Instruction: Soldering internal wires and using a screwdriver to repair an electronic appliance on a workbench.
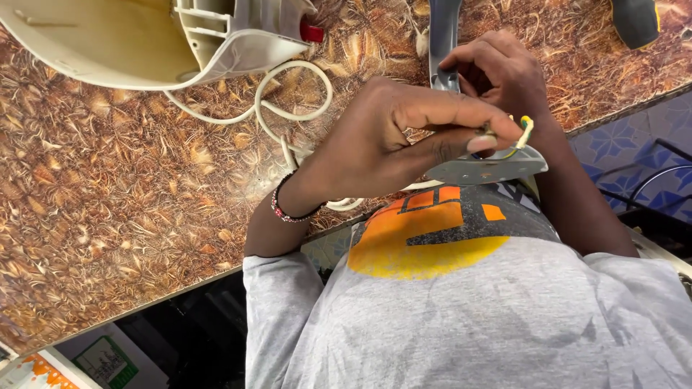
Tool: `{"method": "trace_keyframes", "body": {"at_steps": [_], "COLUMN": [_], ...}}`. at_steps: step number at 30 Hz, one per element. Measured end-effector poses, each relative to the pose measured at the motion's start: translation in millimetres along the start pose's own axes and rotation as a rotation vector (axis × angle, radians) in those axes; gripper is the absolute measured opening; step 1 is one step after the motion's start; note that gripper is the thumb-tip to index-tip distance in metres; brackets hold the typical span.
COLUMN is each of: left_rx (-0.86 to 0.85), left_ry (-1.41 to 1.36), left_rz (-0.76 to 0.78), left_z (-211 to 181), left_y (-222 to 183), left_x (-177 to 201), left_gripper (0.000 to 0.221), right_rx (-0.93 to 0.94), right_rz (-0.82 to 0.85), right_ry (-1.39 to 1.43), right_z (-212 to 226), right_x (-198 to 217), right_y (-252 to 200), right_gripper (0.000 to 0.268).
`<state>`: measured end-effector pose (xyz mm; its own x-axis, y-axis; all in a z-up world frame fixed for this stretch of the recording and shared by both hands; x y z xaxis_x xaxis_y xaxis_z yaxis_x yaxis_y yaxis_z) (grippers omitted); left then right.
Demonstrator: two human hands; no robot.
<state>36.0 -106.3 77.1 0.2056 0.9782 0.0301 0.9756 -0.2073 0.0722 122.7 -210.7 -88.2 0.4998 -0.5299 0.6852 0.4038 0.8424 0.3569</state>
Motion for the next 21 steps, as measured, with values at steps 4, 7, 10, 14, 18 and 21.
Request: {"method": "trace_keyframes", "body": {"at_steps": [4,7,10,14,18,21], "left_rx": [-0.024,-0.033,-0.175,-0.16,-0.174,-0.19], "left_ry": [0.081,0.161,0.192,0.209,0.177,0.158], "left_rz": [-0.021,-0.002,-0.052,-0.099,-0.144,-0.149], "left_z": [-1,-10,-4,-10,-9,-8], "left_y": [0,3,-6,-4,-6,-7], "left_x": [2,0,2,3,5,5], "left_gripper": [0.018,0.018,0.021,0.015,0.016,0.016], "right_rx": [0.005,-0.019,-0.08,-0.109,-0.069,-0.049], "right_rz": [0.006,0.029,0.077,0.082,0.04,0.034], "right_ry": [0.005,-0.019,0.035,-0.001,0.021,0.029], "right_z": [-3,-8,1,-10,-6,-7], "right_x": [-2,-5,0,-6,-2,-2], "right_y": [-1,-6,1,-5,-4,-4], "right_gripper": [0.026,0.019,0.012,0.019,0.012,0.009]}}
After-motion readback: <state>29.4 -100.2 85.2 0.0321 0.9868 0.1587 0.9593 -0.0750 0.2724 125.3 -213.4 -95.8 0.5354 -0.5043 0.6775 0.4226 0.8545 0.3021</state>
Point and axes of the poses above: each hand's wrist, its own y-axis towards the middle knuckle, its own x-axis out of the back of the hand, z = x × y, the point moved 9 cm from there along y, towards the middle knuckle, and after that the axes turned 4 degrees about x, right-handed, at the moved point
